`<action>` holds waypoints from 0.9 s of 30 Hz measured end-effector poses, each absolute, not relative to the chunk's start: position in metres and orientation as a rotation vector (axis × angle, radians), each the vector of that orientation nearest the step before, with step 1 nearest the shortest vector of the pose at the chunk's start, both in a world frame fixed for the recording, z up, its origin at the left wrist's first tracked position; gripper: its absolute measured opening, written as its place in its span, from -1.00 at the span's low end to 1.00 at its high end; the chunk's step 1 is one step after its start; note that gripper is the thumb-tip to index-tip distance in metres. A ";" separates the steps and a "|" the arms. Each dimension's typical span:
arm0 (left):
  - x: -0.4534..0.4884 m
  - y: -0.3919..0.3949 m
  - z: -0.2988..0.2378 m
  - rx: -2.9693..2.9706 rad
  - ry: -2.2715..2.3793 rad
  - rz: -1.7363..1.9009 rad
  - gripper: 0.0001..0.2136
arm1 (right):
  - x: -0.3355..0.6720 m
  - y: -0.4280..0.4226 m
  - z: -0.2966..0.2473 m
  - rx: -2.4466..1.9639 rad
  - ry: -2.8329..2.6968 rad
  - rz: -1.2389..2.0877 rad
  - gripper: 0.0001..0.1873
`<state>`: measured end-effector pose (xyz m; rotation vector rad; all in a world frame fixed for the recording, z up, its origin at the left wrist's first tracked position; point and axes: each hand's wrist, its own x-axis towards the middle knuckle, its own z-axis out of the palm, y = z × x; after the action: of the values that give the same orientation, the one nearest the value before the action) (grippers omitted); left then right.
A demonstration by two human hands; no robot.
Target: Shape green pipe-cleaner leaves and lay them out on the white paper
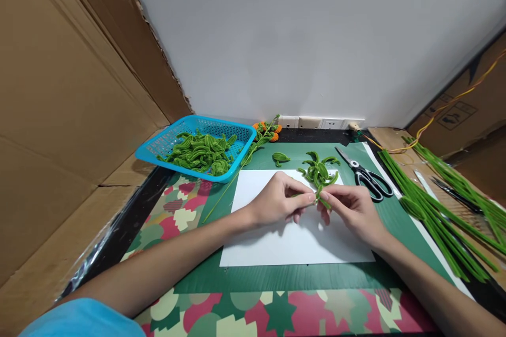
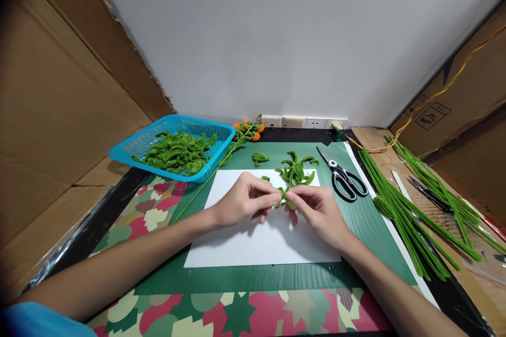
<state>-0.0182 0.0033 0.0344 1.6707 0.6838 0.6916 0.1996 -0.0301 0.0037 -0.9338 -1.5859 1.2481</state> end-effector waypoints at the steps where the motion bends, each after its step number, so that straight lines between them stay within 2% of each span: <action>1: -0.017 0.004 0.035 1.472 0.687 0.660 -0.74 | 0.199 -0.032 0.004 -0.928 -1.586 1.193 -0.73; 5: -0.015 0.005 0.035 1.177 0.708 0.685 -0.74 | 0.199 -0.038 0.004 -0.897 -1.616 0.882 -0.90; 10: -0.014 0.002 0.038 1.195 0.716 0.642 -0.68 | 0.203 -0.037 0.004 -0.777 -1.892 0.226 -0.69; 15: -0.009 -0.004 0.042 1.052 0.737 0.637 -0.73 | 0.209 -0.034 0.002 -0.693 -1.992 -0.197 -0.66; 18: -0.007 -0.007 0.044 0.961 0.746 0.624 -0.72 | 0.211 -0.035 0.004 -0.644 -2.015 -0.300 -0.61; 22: -0.008 -0.006 0.047 1.074 0.744 0.639 -0.67 | 0.212 -0.036 0.006 -0.676 -2.021 -0.251 -0.54; 27: -0.012 -0.005 0.051 1.291 0.732 0.588 -0.66 | 0.214 -0.031 0.003 -0.646 -2.033 -0.183 -0.60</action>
<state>-0.0121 -0.0049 0.0510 1.2907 0.7316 0.5876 0.2135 -0.0313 0.0026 -0.6463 -2.0331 -0.1829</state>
